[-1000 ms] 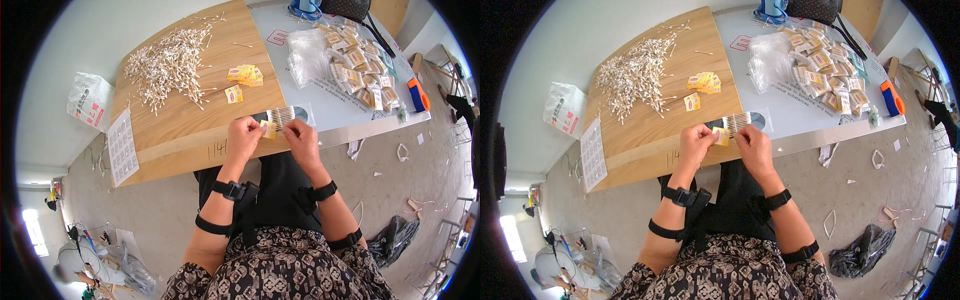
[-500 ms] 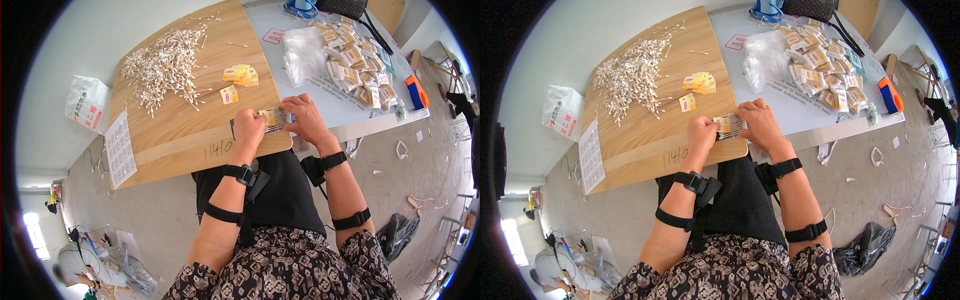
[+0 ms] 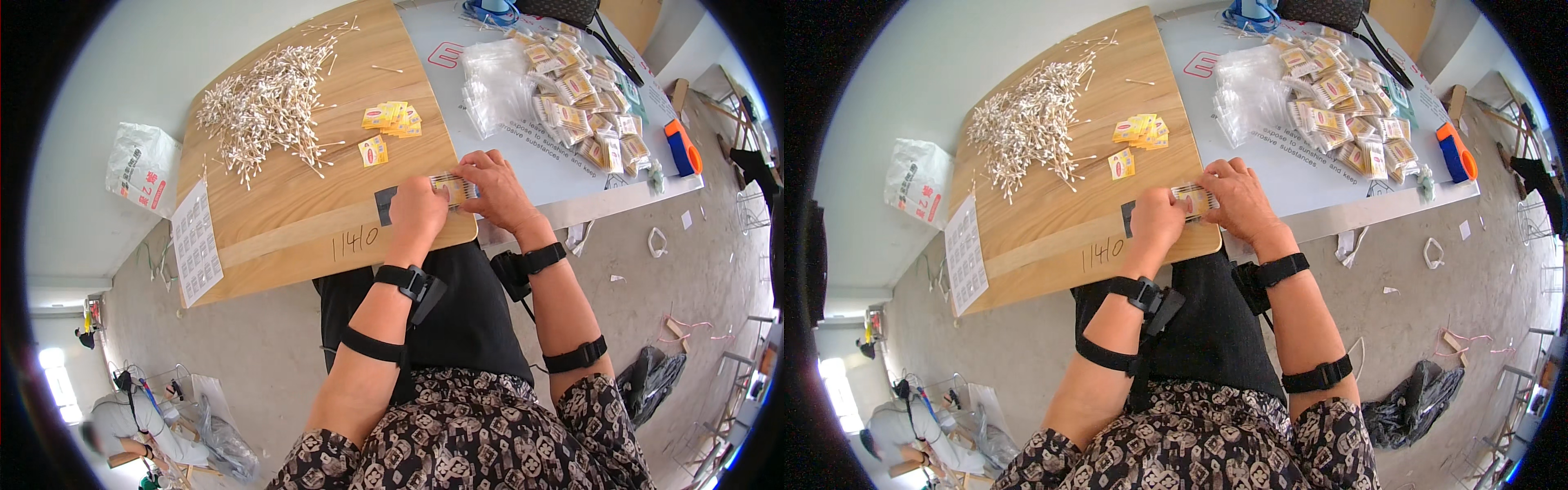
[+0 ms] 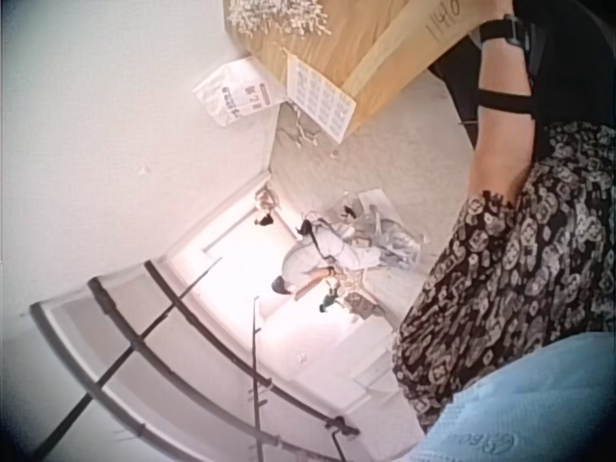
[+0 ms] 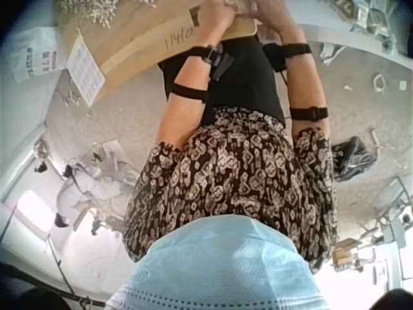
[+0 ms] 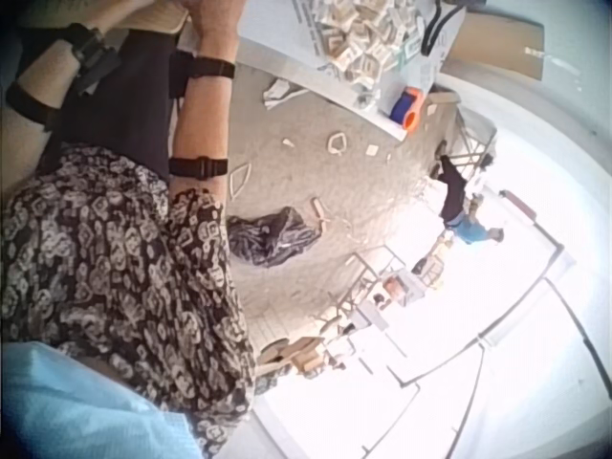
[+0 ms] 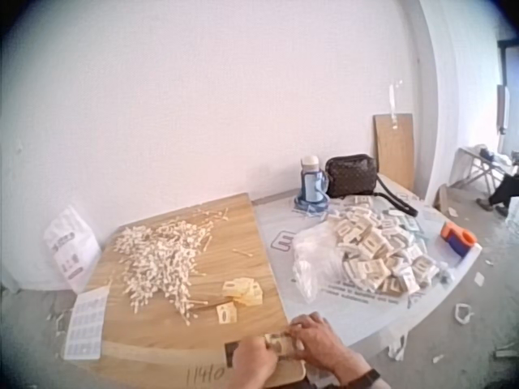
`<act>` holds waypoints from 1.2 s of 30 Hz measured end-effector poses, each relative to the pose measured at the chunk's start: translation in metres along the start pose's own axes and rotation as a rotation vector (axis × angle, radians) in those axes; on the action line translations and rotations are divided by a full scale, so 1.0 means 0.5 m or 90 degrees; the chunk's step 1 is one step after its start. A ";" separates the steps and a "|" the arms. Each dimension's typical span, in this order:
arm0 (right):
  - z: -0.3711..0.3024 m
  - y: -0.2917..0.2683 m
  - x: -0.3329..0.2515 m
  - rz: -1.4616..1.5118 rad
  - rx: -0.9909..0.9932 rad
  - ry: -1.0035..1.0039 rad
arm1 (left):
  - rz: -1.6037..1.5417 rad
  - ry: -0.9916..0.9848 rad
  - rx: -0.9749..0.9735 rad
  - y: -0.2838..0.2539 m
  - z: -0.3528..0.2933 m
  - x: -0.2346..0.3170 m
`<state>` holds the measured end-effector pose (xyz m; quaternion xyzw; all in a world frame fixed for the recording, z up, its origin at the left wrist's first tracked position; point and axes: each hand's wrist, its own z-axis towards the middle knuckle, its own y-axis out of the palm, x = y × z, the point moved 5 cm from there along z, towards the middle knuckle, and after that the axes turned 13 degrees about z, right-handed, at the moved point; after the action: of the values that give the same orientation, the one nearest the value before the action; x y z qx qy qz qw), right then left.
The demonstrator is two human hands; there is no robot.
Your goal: Arranging cotton swabs and placing them into small clear plastic bags.
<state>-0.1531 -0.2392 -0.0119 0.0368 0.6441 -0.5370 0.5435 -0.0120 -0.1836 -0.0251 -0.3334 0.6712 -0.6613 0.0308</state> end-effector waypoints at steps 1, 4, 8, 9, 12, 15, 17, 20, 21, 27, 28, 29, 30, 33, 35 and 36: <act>0.001 0.000 -0.002 0.000 0.000 -0.002 | 0.030 0.017 0.029 -0.002 -0.002 0.001; 0.001 0.000 -0.001 -0.011 -0.009 0.007 | 0.070 0.068 0.059 -0.008 -0.008 0.009; -0.027 -0.010 0.013 -0.005 0.161 -0.014 | 0.076 0.070 -0.040 -0.012 -0.021 -0.004; -0.037 -0.020 0.013 0.023 0.293 -0.026 | 0.069 0.132 0.031 -0.022 -0.032 -0.019; -0.070 0.003 0.101 0.325 0.535 0.196 | 0.139 0.233 0.140 -0.021 -0.073 -0.028; -0.090 0.074 0.166 0.873 0.410 0.482 | 0.221 0.251 0.135 0.004 -0.086 -0.031; -0.085 0.107 0.161 0.959 0.429 0.476 | 0.224 0.231 0.094 0.022 -0.084 -0.033; -0.066 0.131 0.125 1.040 0.485 0.448 | 0.242 0.216 0.069 0.034 -0.086 -0.026; -0.063 0.128 0.118 1.035 0.523 0.424 | 0.247 0.217 0.064 0.035 -0.087 -0.022; -0.060 0.118 0.106 1.002 0.525 0.411 | 0.251 0.227 0.048 0.031 -0.090 -0.012; -0.060 0.119 0.105 1.002 0.521 0.411 | 0.257 0.226 0.047 0.031 -0.091 -0.014; -0.060 0.121 0.103 0.993 0.522 0.414 | 0.257 0.221 0.049 0.030 -0.092 -0.015; -0.057 0.122 0.103 0.984 0.521 0.415 | 0.262 0.222 0.047 0.029 -0.091 -0.015; -0.061 0.126 0.129 0.956 0.520 0.423 | 0.256 0.224 0.051 0.029 -0.093 -0.007; -0.066 0.119 0.143 0.949 0.491 0.420 | 0.251 0.218 0.060 0.028 -0.088 -0.015; -0.076 0.105 0.155 0.857 0.502 0.441 | 0.182 0.221 0.067 0.028 -0.085 -0.022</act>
<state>-0.1767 -0.2308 -0.1098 0.7604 0.3807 -0.2430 0.4666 -0.0295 -0.1428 -0.0371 -0.1140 0.6716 -0.7317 0.0257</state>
